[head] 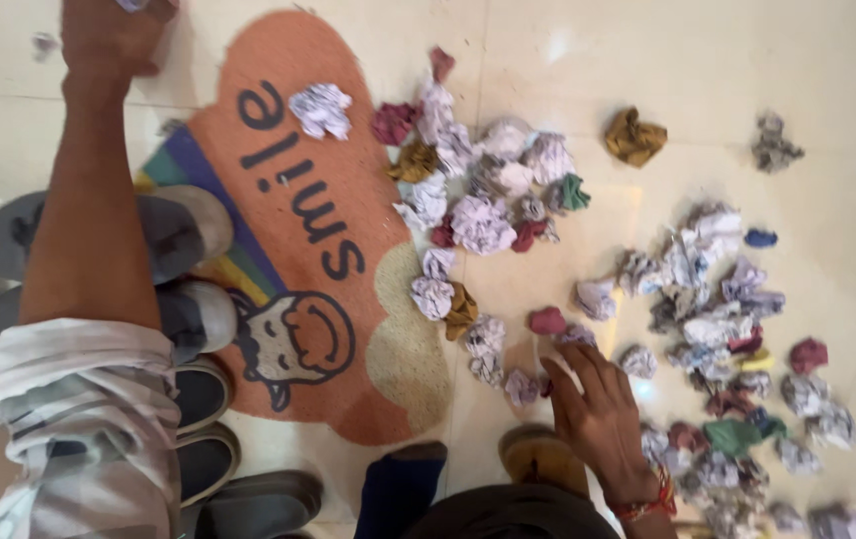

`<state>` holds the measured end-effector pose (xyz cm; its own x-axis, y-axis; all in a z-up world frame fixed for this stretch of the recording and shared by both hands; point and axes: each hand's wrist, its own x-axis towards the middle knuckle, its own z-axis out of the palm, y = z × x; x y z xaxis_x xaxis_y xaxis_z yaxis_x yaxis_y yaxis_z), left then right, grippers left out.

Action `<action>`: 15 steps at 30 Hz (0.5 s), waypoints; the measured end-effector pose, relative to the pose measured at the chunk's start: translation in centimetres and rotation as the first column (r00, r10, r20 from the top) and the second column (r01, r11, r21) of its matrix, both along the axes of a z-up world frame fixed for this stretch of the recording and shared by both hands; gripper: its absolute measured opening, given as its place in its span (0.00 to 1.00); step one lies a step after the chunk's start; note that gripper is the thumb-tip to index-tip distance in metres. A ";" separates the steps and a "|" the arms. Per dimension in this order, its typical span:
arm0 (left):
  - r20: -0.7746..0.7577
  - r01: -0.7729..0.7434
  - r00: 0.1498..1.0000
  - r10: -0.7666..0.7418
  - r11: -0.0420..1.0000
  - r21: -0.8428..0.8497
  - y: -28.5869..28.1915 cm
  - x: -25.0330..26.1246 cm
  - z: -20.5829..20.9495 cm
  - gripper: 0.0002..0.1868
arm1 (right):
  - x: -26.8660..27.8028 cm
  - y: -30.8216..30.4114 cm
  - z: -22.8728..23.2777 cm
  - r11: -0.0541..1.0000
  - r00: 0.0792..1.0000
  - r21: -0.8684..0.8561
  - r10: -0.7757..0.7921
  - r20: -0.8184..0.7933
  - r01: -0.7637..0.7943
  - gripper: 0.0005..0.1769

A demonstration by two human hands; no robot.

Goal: The person sits on the floor and picks up crumpled pieces of paper, placing them into a nearby trash bin. The person continues collecting scattered paper until the floor area is cleared.

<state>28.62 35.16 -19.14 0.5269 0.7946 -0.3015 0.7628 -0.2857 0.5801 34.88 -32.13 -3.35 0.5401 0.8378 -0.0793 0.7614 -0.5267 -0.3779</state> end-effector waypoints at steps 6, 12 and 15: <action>0.040 0.346 0.877 -0.479 0.687 0.639 -11.4 2.0 -0.6 0.23 | 0.8 3.1 -0.3 1.000 0.997 0.030 0.006 0.081 -0.009 0.28; -0.037 0.413 0.881 -0.471 0.728 0.548 -18.8 4.2 3.2 0.19 | 0.8 9.3 -2.1 0.995 0.991 0.026 -0.097 0.096 0.095 0.32; -0.057 0.421 0.878 -0.475 0.711 0.563 -22.8 3.8 4.3 0.17 | -0.4 9.8 -1.4 0.986 0.982 0.013 -0.169 0.080 0.169 0.32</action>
